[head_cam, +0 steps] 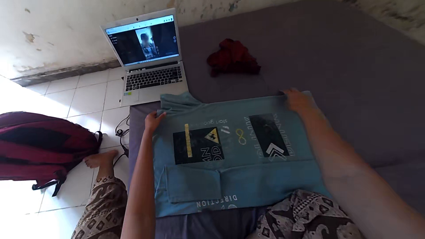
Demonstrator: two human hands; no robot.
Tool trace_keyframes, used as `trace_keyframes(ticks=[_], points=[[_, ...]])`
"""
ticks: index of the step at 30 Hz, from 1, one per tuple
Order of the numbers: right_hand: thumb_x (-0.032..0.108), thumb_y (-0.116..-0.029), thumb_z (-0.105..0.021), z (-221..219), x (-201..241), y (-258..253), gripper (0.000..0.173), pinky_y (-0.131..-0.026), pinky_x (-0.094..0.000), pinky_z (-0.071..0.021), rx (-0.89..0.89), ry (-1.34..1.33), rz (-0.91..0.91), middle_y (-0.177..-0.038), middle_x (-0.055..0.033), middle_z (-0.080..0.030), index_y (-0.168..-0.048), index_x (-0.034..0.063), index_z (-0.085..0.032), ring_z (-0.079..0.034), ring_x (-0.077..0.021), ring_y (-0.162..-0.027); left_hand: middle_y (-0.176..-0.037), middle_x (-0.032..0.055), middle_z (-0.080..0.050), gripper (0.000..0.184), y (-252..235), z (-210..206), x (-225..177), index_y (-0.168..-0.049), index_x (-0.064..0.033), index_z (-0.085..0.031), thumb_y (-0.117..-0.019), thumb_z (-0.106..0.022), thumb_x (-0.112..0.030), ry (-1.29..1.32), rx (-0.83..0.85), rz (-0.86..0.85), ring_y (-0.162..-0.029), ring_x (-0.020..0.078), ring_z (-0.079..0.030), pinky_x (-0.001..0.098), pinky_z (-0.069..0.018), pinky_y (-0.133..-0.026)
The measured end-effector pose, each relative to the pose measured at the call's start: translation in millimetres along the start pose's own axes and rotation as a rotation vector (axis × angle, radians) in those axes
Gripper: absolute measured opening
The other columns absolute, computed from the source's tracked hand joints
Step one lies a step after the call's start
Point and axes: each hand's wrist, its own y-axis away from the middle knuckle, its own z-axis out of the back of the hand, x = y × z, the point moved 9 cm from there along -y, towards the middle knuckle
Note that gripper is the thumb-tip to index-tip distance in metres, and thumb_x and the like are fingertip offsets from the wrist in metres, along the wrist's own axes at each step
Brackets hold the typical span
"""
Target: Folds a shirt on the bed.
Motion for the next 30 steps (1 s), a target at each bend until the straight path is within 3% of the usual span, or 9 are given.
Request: trace_keyframes(ticks=[3, 6, 8, 12, 15, 18, 22, 26, 30], points=[[-0.002, -0.1026, -0.053, 1.7, -16.4, 5.7, 0.030, -0.096, -0.0769, -0.0396, -0.079, -0.044, -0.015, -0.139, -0.0402, -0.050, -0.130, -0.0100, -0.061, -0.052, -0.0616, -0.124, -0.114, 0.0281, -0.068, 0.033, 1.1, 7.0, -7.0, -0.122, 0.0098, -0.064, -0.1037, -0.061, -0.018, 0.125, 0.045, -0.097, -0.105, 0.0335, -0.066, 0.0511, -0.0482, -0.099], [0.002, -0.1056, -0.047, 23.0, -23.9, 45.3, 0.030, -0.100, -0.0766, -0.0378, -0.256, -0.149, 0.045, -0.137, -0.0443, -0.047, -0.127, -0.0146, -0.060, -0.047, -0.0643, -0.125, -0.101, 0.0158, -0.071, 0.024, 24.8, 27.2, -13.0, -0.112, 0.0094, -0.067, -0.1021, -0.062, -0.012, 0.202, 0.072, -0.246, -0.088, 0.0118, -0.064, 0.0339, -0.0525, -0.088], [0.001, -0.1058, -0.045, 36.2, -28.5, 87.5, 0.031, -0.103, -0.0719, -0.0379, -0.368, -0.206, 0.119, -0.137, -0.0442, -0.047, -0.126, -0.0178, -0.059, -0.048, -0.0626, -0.126, -0.094, 0.0118, -0.070, 0.017, 55.9, 38.2, -20.5, -0.103, 0.0101, -0.069, -0.0985, -0.064, -0.006, 0.139, 0.084, -0.361, -0.085, 0.0071, -0.061, 0.0293, -0.0511, -0.085], [0.000, -0.1050, -0.042, 27.2, -53.8, 169.9, 0.032, -0.106, -0.0642, -0.0419, -0.450, -0.204, 0.269, -0.132, -0.0425, -0.055, -0.123, -0.0196, -0.060, -0.054, -0.0600, -0.123, -0.091, 0.0209, -0.067, 0.014, 130.2, 42.7, -11.9, -0.093, 0.0103, -0.071, -0.0891, -0.075, -0.002, -0.109, 0.080, -0.522, -0.089, 0.0288, -0.062, 0.0459, -0.0499, -0.083], [-0.004, -0.1038, -0.042, 7.0, -69.6, 207.0, 0.031, -0.106, -0.0665, -0.0409, -0.400, -0.212, 0.286, -0.133, -0.0421, -0.055, -0.123, -0.0180, -0.063, -0.053, -0.0611, -0.124, -0.103, 0.0250, -0.071, 0.015, 161.8, 23.7, 17.9, -0.098, 0.0093, -0.074, -0.0877, -0.076, -0.002, -0.163, 0.098, -0.487, -0.104, 0.0372, -0.066, 0.0526, -0.0503, -0.096], [0.000, -0.1061, -0.043, -6.8, -81.3, 216.3, 0.032, -0.111, -0.0649, -0.0381, -0.333, -0.213, 0.217, -0.141, -0.0400, -0.052, -0.127, -0.0151, -0.063, -0.050, -0.0593, -0.131, -0.109, 0.0261, -0.072, 0.016, 176.8, 0.8, 40.8, -0.102, 0.0088, -0.076, -0.0918, -0.070, -0.002, -0.158, 0.075, -0.495, -0.111, 0.0410, -0.066, 0.0550, -0.0477, -0.102], [0.002, -0.1066, -0.045, -1.7, -89.4, 216.0, 0.032, -0.113, -0.0629, -0.0360, -0.385, -0.243, 0.176, -0.143, -0.0398, -0.050, -0.126, -0.0153, -0.064, -0.048, -0.0589, -0.133, -0.108, 0.0250, -0.073, 0.012, 188.9, -3.1, 45.4, -0.098, 0.0078, -0.077, -0.0905, -0.071, 0.000, -0.094, -0.035, -0.523, -0.108, 0.0414, -0.067, 0.0556, -0.0485, -0.099], [0.001, -0.1062, -0.044, 1.5, -89.4, 214.1, 0.032, -0.115, -0.0650, -0.0315, -0.331, -0.231, 0.153, -0.146, -0.0400, -0.046, -0.127, -0.0143, -0.063, -0.043, -0.0601, -0.136, -0.114, 0.0172, -0.074, 0.024, 192.3, -0.1, 42.7, -0.102, -0.0008, -0.079, -0.0876, -0.080, -0.019, -0.138, -0.043, -0.510, -0.116, 0.0396, -0.062, 0.0643, -0.0374, -0.102], [-0.004, -0.1034, -0.047, -9.0, -85.9, 209.1, 0.032, -0.117, -0.0645, -0.0281, -0.233, -0.230, 0.066, -0.149, -0.0412, -0.042, -0.130, -0.0143, -0.060, -0.038, -0.0585, -0.141, -0.134, 0.0178, -0.065, 0.034, 183.4, 1.5, 30.4, -0.121, -0.0020, -0.072, -0.1030, -0.054, -0.024, -0.253, -0.145, -0.513, -0.130, 0.0428, -0.052, 0.0679, -0.0320, -0.104]])
